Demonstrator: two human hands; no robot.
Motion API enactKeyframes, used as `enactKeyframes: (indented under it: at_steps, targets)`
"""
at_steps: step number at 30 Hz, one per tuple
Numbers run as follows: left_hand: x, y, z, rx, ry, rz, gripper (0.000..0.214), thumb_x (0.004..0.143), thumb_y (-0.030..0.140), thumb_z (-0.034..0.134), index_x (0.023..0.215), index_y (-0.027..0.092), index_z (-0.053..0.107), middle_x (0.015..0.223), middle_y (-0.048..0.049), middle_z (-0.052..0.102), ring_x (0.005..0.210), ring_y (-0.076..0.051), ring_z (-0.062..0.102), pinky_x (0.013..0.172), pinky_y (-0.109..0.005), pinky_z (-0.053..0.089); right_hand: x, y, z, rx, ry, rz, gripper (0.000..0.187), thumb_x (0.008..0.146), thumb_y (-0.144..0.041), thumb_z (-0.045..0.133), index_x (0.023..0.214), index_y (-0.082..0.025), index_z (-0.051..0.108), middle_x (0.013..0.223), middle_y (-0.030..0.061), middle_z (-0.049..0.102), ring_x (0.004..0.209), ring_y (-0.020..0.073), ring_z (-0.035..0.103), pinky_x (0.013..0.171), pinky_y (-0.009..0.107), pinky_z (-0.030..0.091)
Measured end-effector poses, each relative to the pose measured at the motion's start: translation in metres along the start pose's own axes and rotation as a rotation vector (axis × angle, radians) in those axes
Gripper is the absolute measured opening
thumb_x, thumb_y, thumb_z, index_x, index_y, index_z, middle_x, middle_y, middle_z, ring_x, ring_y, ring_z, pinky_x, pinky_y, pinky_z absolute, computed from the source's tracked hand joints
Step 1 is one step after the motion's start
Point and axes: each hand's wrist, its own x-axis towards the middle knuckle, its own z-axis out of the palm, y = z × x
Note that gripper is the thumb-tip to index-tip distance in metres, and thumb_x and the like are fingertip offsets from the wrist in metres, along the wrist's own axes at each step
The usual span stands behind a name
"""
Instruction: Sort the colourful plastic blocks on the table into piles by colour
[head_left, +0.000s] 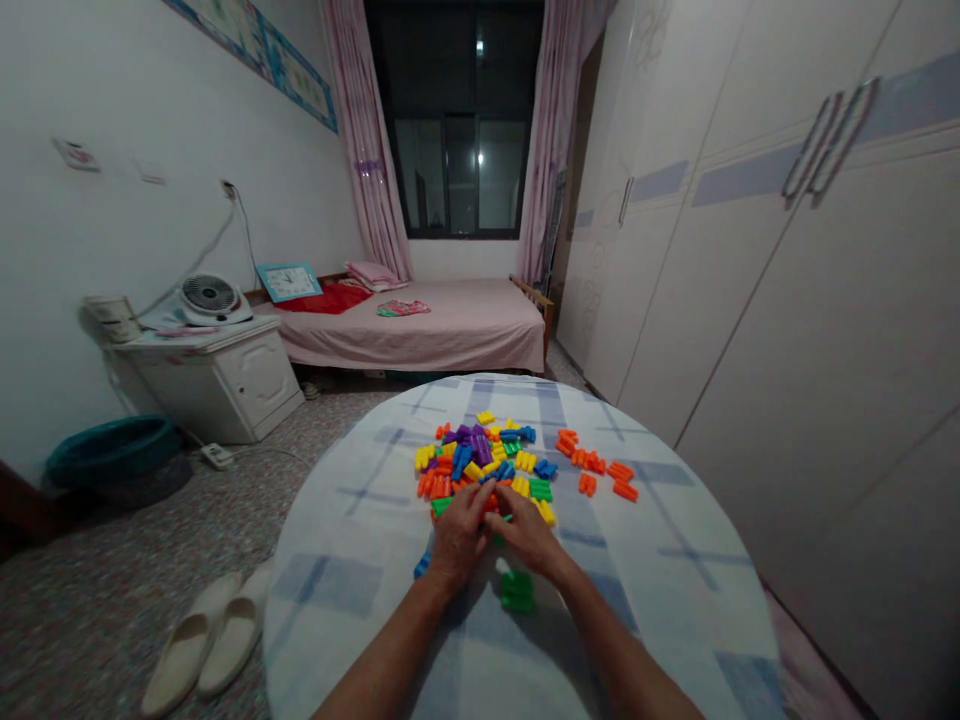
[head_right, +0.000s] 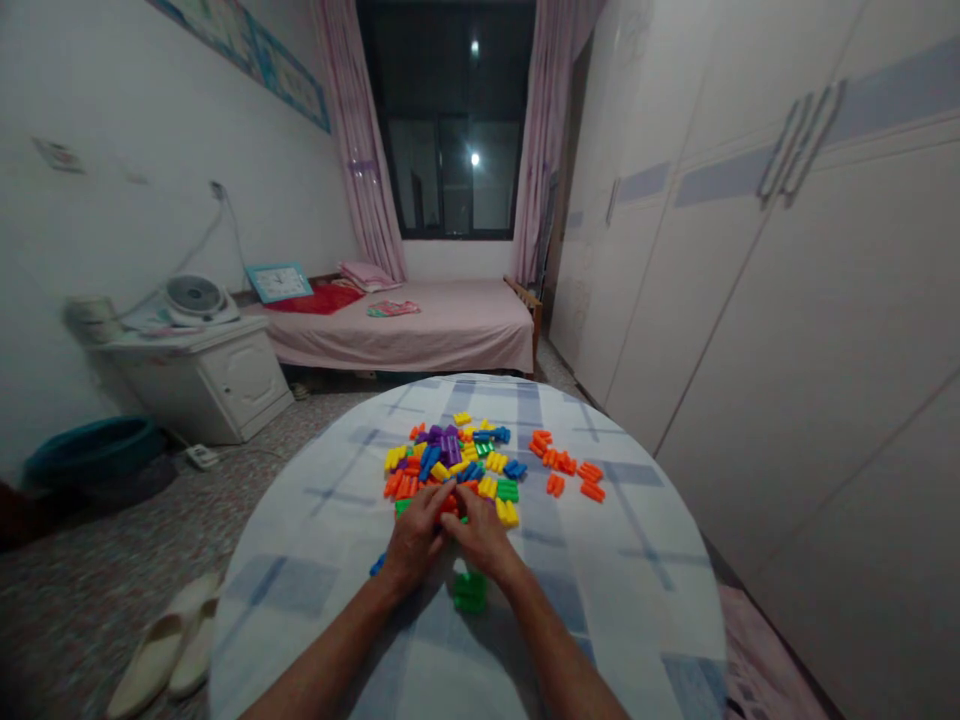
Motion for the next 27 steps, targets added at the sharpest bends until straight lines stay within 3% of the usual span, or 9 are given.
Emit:
enactKeyframes:
  at_steps: [5, 10, 13, 16, 18, 22, 24, 27]
  targets:
    - [0.003, -0.003, 0.01, 0.015, 0.053, 0.051, 0.057, 0.083, 0.024, 0.052, 0.137, 0.023, 0.032, 0.123, -0.0124, 0.051, 0.115, -0.025, 0.049, 0.095, -0.043, 0.044, 0.004, 0.029, 0.002, 0.108, 0.157, 0.075, 0.03, 0.078, -0.025, 0.048, 0.104, -0.019, 0.061, 0.089, 0.0028, 0.068, 0.076, 0.0165, 0.062, 0.071, 0.028, 0.048]
    - [0.006, -0.012, -0.006, 0.047, 0.279, -0.03, 0.043, 0.086, 0.023, 0.048, 0.129, 0.022, 0.043, 0.121, -0.0107, 0.053, 0.116, -0.024, 0.049, 0.098, -0.044, 0.042, 0.004, 0.067, -0.03, 0.112, 0.543, 0.223, 0.036, 0.077, -0.032, 0.047, 0.108, -0.018, 0.057, 0.1, 0.0068, 0.066, 0.086, 0.0202, 0.062, 0.077, 0.034, 0.049]
    - [0.009, -0.027, -0.021, 0.057, 0.38, -0.095, 0.037, 0.087, 0.023, 0.046, 0.124, 0.021, 0.047, 0.12, -0.0094, 0.053, 0.116, -0.023, 0.048, 0.099, -0.045, 0.041, 0.001, 0.09, -0.054, -0.033, 0.746, 0.297, 0.04, 0.077, -0.033, 0.046, 0.113, -0.017, 0.055, 0.108, 0.0099, 0.062, 0.094, 0.0229, 0.06, 0.083, 0.039, 0.047]
    - [0.008, -0.045, -0.029, 0.08, 0.42, -0.204, 0.032, 0.087, 0.024, 0.045, 0.119, 0.02, 0.051, 0.118, -0.0088, 0.053, 0.114, -0.022, 0.049, 0.099, -0.043, 0.041, -0.002, 0.099, -0.062, -0.297, 0.832, 0.23, 0.047, 0.077, -0.031, 0.047, 0.122, -0.017, 0.049, 0.124, 0.0129, 0.052, 0.112, 0.0258, 0.05, 0.094, 0.044, 0.04]
    - [0.006, -0.057, -0.029, 0.097, 0.418, -0.312, 0.029, 0.087, 0.026, 0.044, 0.114, 0.018, 0.054, 0.114, -0.0093, 0.054, 0.111, -0.022, 0.05, 0.099, -0.043, 0.041, -0.002, 0.095, -0.055, -0.404, 0.782, 0.112, 0.045, 0.08, -0.029, 0.046, 0.123, -0.017, 0.048, 0.126, 0.0124, 0.05, 0.119, 0.0249, 0.044, 0.099, 0.045, 0.036]
    - [0.004, -0.071, -0.023, 0.025, 0.266, -0.466, 0.031, 0.087, 0.033, 0.043, 0.107, 0.015, 0.059, 0.104, -0.0101, 0.061, 0.1, -0.023, 0.057, 0.09, -0.043, 0.047, -0.001, 0.072, -0.02, -0.456, 0.456, -0.118, 0.04, 0.081, -0.02, 0.044, 0.12, -0.018, 0.051, 0.119, 0.0106, 0.056, 0.116, 0.0222, 0.046, 0.1, 0.043, 0.035]
    - [0.005, -0.072, -0.021, -0.032, 0.17, -0.447, 0.032, 0.087, 0.035, 0.044, 0.106, 0.016, 0.06, 0.104, -0.0095, 0.063, 0.098, -0.022, 0.058, 0.087, -0.042, 0.048, -0.001, 0.062, -0.003, -0.492, 0.31, -0.167, 0.045, 0.08, -0.018, 0.046, 0.125, -0.02, 0.048, 0.127, 0.0101, 0.052, 0.121, 0.0237, 0.043, 0.101, 0.045, 0.034]
    - [0.008, -0.067, -0.02, -0.062, 0.067, -0.351, 0.03, 0.086, 0.036, 0.047, 0.105, 0.019, 0.063, 0.106, -0.0077, 0.064, 0.1, -0.022, 0.057, 0.091, -0.042, 0.046, -0.001, 0.057, 0.013, -0.561, 0.203, -0.144, 0.051, 0.08, -0.018, 0.048, 0.13, -0.021, 0.045, 0.136, 0.0103, 0.044, 0.125, 0.027, 0.038, 0.1, 0.048, 0.034]
